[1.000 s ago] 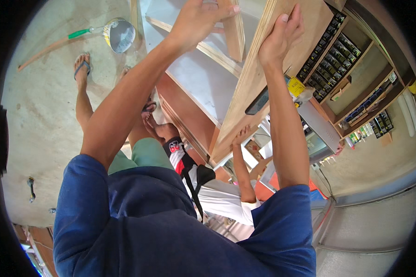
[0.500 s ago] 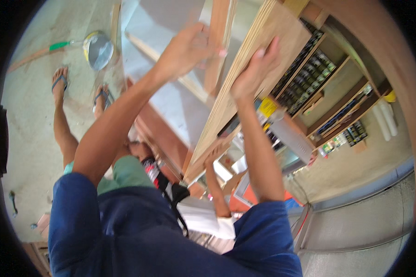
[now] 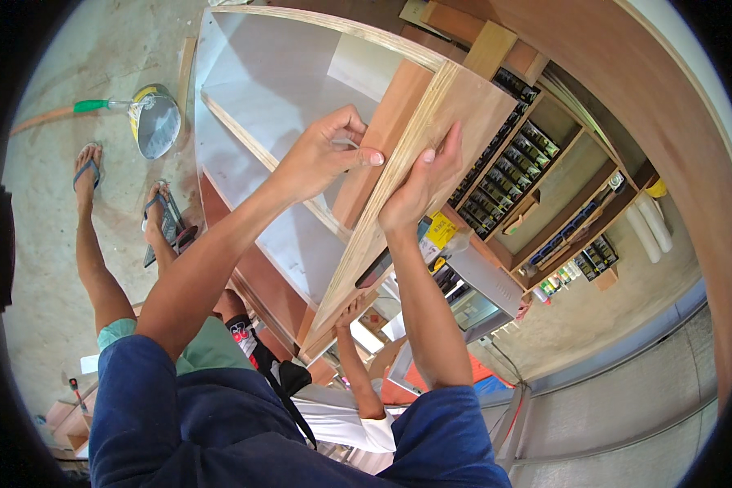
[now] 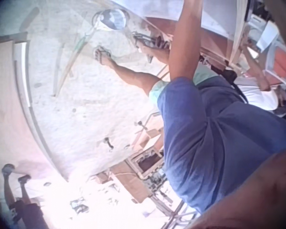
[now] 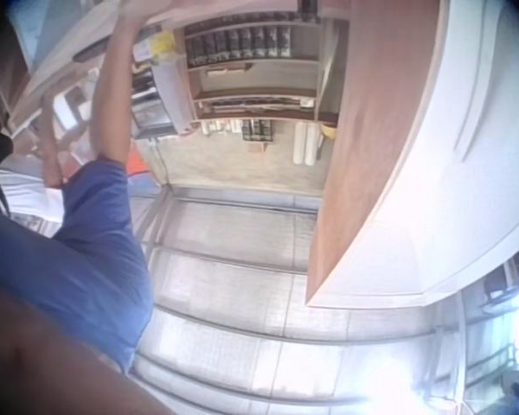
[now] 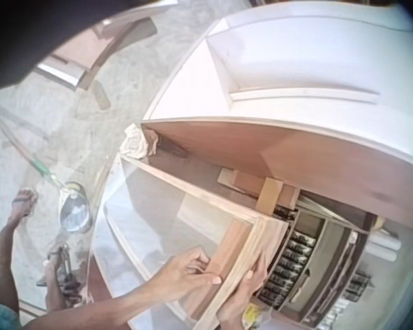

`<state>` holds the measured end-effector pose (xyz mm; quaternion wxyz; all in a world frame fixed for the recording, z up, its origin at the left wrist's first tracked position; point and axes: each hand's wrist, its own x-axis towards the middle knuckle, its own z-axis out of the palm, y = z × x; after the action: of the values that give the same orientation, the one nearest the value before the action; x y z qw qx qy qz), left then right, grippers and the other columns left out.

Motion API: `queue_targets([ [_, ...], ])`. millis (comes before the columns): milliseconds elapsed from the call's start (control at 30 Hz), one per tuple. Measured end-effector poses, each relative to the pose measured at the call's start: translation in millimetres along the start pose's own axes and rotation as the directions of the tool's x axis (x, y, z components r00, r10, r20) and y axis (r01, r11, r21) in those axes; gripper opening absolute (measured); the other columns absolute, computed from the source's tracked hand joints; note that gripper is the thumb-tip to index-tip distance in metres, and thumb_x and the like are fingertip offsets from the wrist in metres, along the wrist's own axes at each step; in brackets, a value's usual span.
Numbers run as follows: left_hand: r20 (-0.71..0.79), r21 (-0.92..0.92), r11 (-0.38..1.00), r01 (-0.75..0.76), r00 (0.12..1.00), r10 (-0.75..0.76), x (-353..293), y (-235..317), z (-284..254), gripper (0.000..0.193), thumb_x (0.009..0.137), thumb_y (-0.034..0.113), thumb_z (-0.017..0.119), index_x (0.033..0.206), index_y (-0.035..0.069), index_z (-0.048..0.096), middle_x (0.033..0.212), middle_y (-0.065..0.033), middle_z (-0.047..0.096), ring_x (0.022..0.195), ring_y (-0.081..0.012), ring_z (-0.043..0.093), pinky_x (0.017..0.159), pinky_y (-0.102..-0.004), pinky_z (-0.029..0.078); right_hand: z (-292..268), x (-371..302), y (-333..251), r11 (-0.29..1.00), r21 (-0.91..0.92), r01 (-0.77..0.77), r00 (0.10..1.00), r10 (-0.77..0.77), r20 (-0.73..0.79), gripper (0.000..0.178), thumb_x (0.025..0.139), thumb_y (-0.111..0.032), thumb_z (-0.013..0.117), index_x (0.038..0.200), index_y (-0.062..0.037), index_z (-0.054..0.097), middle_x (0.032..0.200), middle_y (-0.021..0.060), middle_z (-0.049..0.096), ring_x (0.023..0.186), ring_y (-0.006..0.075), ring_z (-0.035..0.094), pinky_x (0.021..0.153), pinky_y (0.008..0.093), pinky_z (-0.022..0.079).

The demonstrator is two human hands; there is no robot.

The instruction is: The person cuts thin wooden strips on a table saw and fits them into a curved wooden frame. They repeatedly move between the saw and the frame, cutting and inserting pieces to complete the assembly.

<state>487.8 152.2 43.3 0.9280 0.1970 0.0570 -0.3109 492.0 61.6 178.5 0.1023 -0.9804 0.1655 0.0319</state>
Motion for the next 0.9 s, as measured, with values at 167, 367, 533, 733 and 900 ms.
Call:
queue_targets([
  [167, 0.011, -0.112, 0.99, 0.087, 0.996, -0.086, -2.9, 3.6, 1.7, 0.029, 0.097, 0.022, 0.081, 0.108, 0.008, 0.059, 0.107, -0.0068, 0.071, 0.099, -0.0124, 0.061, 0.082, -0.03, 0.049, 2.9, 1.3, 8.1, 1.0, 0.007, 0.03, 0.999, -0.029, -0.015, 0.074, 0.115, -0.047, 0.024, 0.166, 0.0067, 0.018, 0.164, 0.0271, 0.023, 0.154, 0.0381, 0.021, 0.128, 0.0474, 0.014],
  [367, 0.002, -0.146, 0.982, 0.117, 0.993, -0.118, -5.2, -1.1, 4.7, 0.039, 0.098, 0.023, 0.079, 0.128, 0.007, 0.06, 0.112, -0.0084, 0.071, 0.106, -0.0149, 0.063, 0.09, -0.0321, 0.051, 1.3, 0.5, 13.6, 0.999, -0.016, 0.047, 0.999, -0.047, 0.001, 0.072, 0.116, -0.048, 0.02, 0.168, 0.0018, 0.016, 0.159, 0.0211, 0.026, 0.152, 0.0326, 0.024, 0.128, 0.0452, 0.018],
  [533, 0.05, -0.144, 0.978, 0.153, 0.988, -0.147, -6.8, 3.0, 7.8, 0.053, 0.102, 0.021, 0.074, 0.149, 0.003, 0.057, 0.121, -0.0087, 0.072, 0.117, -0.0167, 0.064, 0.105, -0.0352, 0.051, 3.7, 0.8, 15.8, 0.997, -0.021, 0.069, 0.997, -0.07, -0.033, 0.074, 0.115, -0.047, 0.023, 0.165, 0.0075, 0.019, 0.161, 0.0273, 0.028, 0.151, 0.0382, 0.026, 0.126, 0.0486, 0.017],
  [733, 0.057, -0.132, 0.983, 0.124, 0.991, -0.117, -6.6, 2.5, 17.0, 0.049, 0.104, 0.018, 0.07, 0.149, 0.0, 0.059, 0.132, -0.0093, 0.072, 0.115, -0.0136, 0.065, 0.105, -0.0335, 0.052, 0.5, 1.2, 13.0, 0.998, -0.038, 0.049, 0.999, -0.05, -0.018, 0.074, 0.115, -0.047, 0.024, 0.165, 0.0076, 0.019, 0.163, 0.0274, 0.027, 0.152, 0.0384, 0.025, 0.126, 0.0487, 0.016],
  [900, 0.049, -0.129, 0.979, 0.16, 0.987, -0.155, -7.4, 6.4, 17.1, 0.049, 0.104, 0.017, 0.07, 0.149, 0.001, 0.059, 0.128, -0.0078, 0.073, 0.114, -0.0128, 0.065, 0.105, -0.0319, 0.052, 2.0, 2.3, 12.4, 0.998, -0.028, 0.063, 0.998, -0.064, -0.015, 0.074, 0.115, -0.047, 0.024, 0.165, 0.0076, 0.02, 0.163, 0.0273, 0.027, 0.152, 0.0384, 0.026, 0.126, 0.0489, 0.017],
])
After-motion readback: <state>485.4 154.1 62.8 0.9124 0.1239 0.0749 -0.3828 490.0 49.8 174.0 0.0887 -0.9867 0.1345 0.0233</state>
